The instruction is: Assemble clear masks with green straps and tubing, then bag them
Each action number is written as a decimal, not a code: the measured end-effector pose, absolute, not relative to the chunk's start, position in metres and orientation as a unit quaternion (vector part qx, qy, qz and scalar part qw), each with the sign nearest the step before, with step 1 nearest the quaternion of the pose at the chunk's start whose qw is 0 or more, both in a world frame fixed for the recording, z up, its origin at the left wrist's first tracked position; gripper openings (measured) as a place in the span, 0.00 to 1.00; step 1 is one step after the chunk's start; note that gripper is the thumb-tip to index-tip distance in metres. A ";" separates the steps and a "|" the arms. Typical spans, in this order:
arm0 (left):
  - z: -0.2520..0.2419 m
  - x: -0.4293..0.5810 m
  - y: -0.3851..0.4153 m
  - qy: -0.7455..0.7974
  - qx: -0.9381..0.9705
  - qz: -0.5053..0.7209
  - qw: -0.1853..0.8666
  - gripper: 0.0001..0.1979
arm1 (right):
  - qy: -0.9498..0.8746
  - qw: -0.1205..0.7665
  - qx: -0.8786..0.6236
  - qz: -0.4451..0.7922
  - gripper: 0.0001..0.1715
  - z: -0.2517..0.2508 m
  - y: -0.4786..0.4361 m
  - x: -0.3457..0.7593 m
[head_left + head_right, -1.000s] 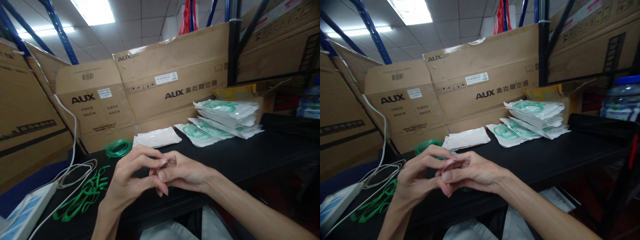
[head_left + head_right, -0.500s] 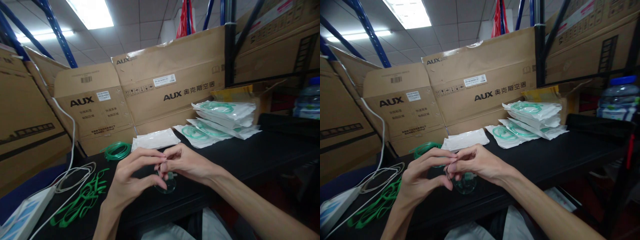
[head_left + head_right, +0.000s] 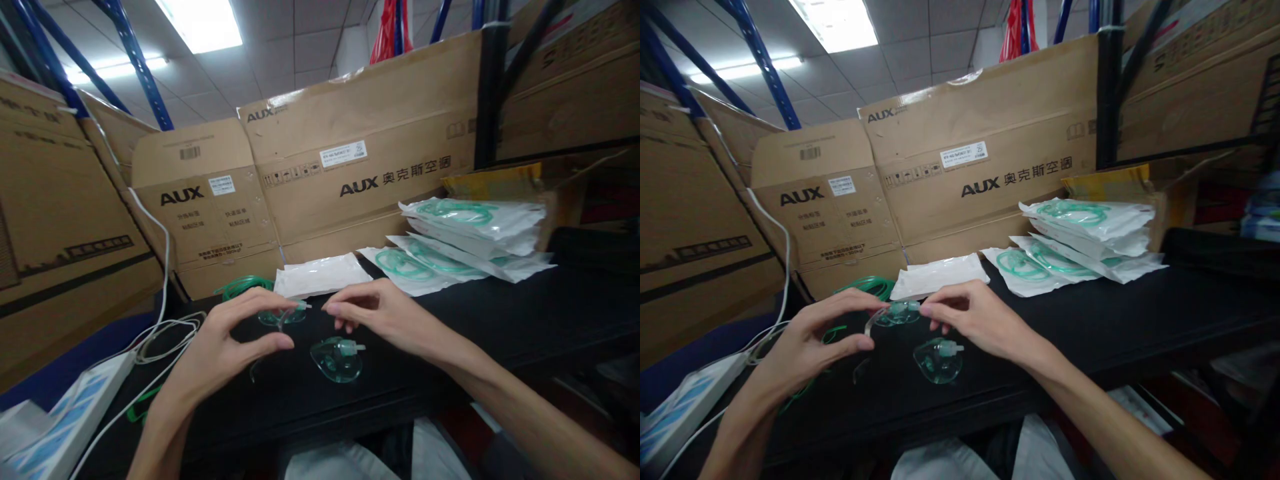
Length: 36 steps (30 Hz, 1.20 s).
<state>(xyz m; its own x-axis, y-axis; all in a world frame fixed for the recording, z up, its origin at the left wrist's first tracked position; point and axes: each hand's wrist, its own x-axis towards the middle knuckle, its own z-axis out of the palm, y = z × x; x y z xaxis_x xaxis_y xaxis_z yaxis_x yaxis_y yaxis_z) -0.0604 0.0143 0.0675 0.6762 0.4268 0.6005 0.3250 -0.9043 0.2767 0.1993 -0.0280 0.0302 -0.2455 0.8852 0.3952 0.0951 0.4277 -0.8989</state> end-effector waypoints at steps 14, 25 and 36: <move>-0.001 -0.129 0.023 0.376 0.909 0.179 -0.003 0.18 | -0.750 0.459 -0.404 0.251 0.18 0.045 -0.035 0.228; 0.012 -0.118 0.021 0.467 0.871 0.142 0.059 0.19 | -0.789 0.383 -0.436 0.200 0.19 0.033 -0.031 0.220; 0.024 -0.101 0.027 0.509 0.853 0.092 0.065 0.11 | -0.780 0.257 -0.507 0.263 0.39 0.009 -0.031 0.222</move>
